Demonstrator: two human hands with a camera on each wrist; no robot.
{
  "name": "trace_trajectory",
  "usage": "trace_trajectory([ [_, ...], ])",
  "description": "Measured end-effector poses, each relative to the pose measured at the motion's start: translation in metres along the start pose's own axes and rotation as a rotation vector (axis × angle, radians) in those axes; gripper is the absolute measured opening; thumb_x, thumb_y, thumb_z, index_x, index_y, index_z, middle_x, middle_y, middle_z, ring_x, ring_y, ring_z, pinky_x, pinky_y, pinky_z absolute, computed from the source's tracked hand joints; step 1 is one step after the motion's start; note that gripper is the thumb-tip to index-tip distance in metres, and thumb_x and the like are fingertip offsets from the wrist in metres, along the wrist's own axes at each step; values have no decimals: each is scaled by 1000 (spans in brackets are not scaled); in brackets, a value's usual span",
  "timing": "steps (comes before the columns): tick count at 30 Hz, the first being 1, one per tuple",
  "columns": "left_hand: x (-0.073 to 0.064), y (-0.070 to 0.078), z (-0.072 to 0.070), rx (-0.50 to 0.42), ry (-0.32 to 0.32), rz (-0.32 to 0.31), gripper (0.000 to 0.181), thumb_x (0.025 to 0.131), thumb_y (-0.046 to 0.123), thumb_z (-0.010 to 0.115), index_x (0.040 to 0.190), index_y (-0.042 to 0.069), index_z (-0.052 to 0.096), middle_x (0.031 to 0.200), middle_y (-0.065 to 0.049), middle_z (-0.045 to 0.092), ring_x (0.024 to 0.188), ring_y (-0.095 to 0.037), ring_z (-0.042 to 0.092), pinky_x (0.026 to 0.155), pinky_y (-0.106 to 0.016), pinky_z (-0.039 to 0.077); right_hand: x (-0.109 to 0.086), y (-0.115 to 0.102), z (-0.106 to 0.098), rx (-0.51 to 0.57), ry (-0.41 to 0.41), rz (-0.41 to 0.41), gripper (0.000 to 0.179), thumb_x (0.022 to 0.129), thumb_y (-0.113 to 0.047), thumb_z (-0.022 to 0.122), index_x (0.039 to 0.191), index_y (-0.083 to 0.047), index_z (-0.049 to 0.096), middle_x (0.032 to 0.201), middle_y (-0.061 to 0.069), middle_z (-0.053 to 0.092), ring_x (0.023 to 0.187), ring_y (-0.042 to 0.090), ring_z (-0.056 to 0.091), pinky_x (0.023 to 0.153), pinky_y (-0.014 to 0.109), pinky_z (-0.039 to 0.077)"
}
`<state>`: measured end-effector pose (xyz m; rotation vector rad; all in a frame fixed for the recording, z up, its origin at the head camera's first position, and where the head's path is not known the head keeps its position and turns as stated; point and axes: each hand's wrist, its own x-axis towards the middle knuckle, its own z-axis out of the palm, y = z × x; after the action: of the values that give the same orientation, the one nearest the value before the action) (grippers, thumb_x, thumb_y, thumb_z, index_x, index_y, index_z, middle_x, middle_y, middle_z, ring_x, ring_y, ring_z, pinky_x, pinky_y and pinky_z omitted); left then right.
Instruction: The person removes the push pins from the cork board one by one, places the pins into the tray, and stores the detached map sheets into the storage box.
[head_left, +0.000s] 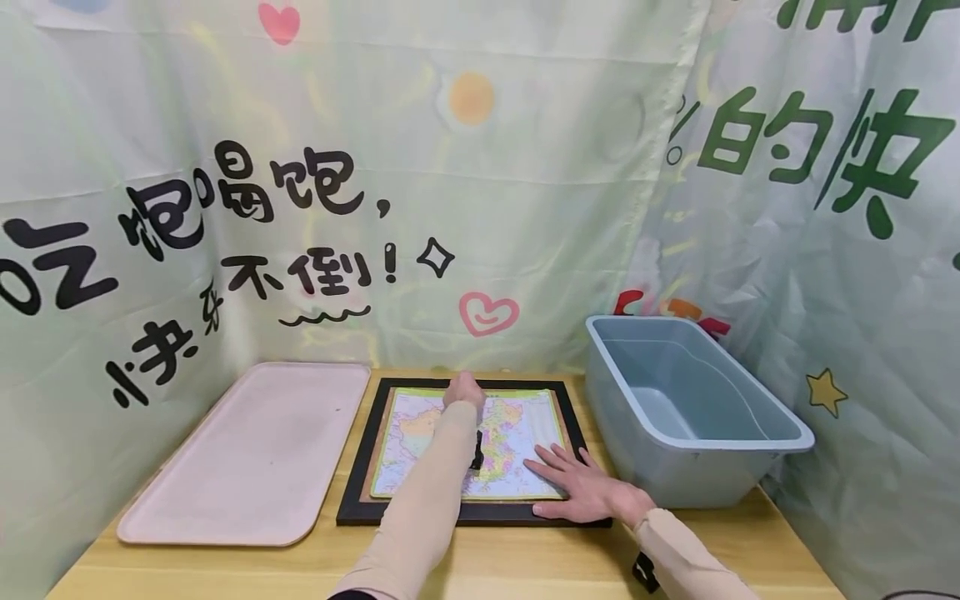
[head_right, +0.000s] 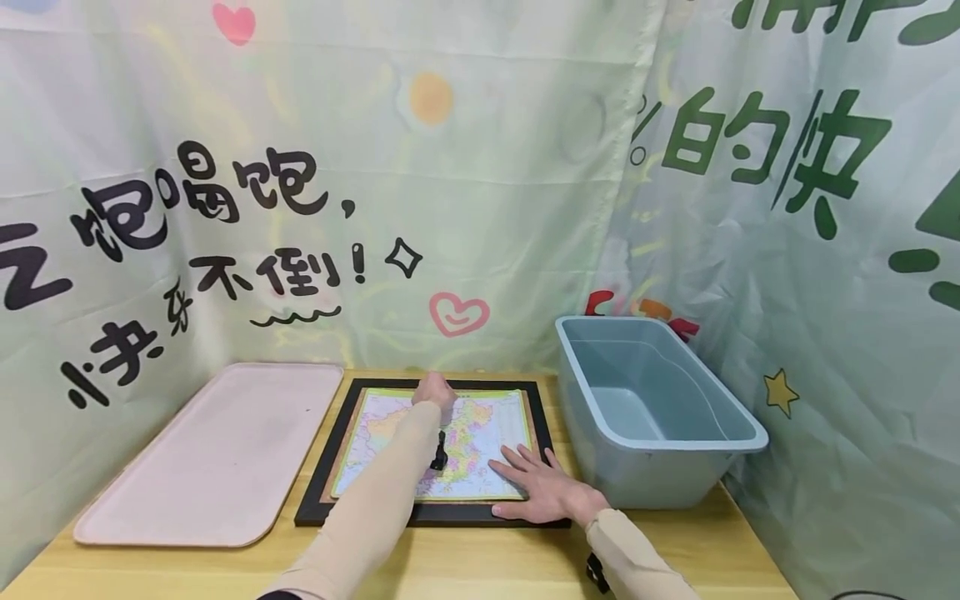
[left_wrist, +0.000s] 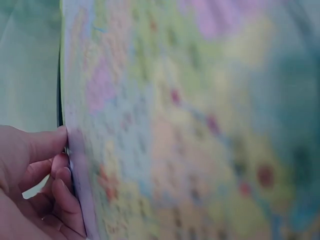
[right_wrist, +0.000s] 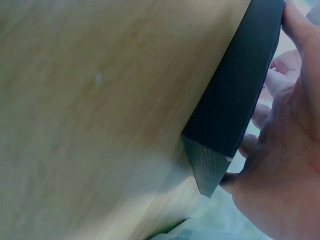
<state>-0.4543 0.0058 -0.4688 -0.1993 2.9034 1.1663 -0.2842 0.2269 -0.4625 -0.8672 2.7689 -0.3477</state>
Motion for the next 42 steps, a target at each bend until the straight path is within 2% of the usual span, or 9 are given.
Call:
trace_trajectory([
  [5,4,1,-2,17,-3,-6,11,95,13,63,98,4,68,84,-13,67,70,-29,61,58,-40,46,3,1,-1,-18,10,1,75,93,-66,46,155,-26,31,164,6,20,151,35,16,114,69,7],
  [15,-3,3,-14,75,-71,62,13,96,10,58,89,4,66,79,-14,63,65,-27,52,60,-38,35,6,0,0,-29,15,-5,75,93,-67,46,155,-26,31,164,6,20,150,36,17,114,69,9],
  [19,-2,5,-15,114,-97,72,17,98,14,56,88,6,68,83,-14,66,71,-28,58,64,-38,42,5,1,-1,-37,22,-5,75,94,-66,46,155,-25,31,164,7,20,150,36,17,114,69,8],
  [22,-3,9,-15,149,-103,84,19,98,15,55,89,6,69,89,-13,68,80,-31,62,73,-40,48,4,2,-2,-37,21,4,74,94,-66,46,155,-26,31,164,6,20,151,35,15,114,69,7],
  [25,-4,12,-14,163,-105,92,20,99,15,54,87,7,69,92,-13,68,87,-32,62,82,-42,48,2,2,-3,-28,19,14,74,93,-66,47,155,-28,31,164,5,20,151,34,15,115,68,7],
  [30,-4,14,-9,152,-90,73,22,96,11,57,77,8,67,92,-13,68,91,-34,61,78,-42,48,0,3,-4,-18,12,17,75,93,-67,47,155,-27,31,164,5,20,151,35,15,114,68,6],
  [33,-8,14,-10,163,-78,71,18,96,11,57,81,8,67,94,-14,68,93,-35,62,78,-43,49,-1,2,-3,-20,17,14,75,93,-66,47,155,-26,31,164,6,21,151,36,16,114,69,7],
  [38,-13,13,-13,155,-90,57,16,98,14,55,98,6,69,99,-13,68,92,-34,61,92,-45,48,-1,2,1,-23,16,7,74,94,-66,46,155,-26,31,164,7,20,150,37,16,114,69,7],
  [42,-14,13,-11,149,-100,49,19,98,15,53,104,5,68,108,-16,66,103,-38,58,101,-49,43,-1,2,2,-25,18,-1,75,94,-66,45,155,-25,31,164,8,20,150,37,17,114,70,8],
])
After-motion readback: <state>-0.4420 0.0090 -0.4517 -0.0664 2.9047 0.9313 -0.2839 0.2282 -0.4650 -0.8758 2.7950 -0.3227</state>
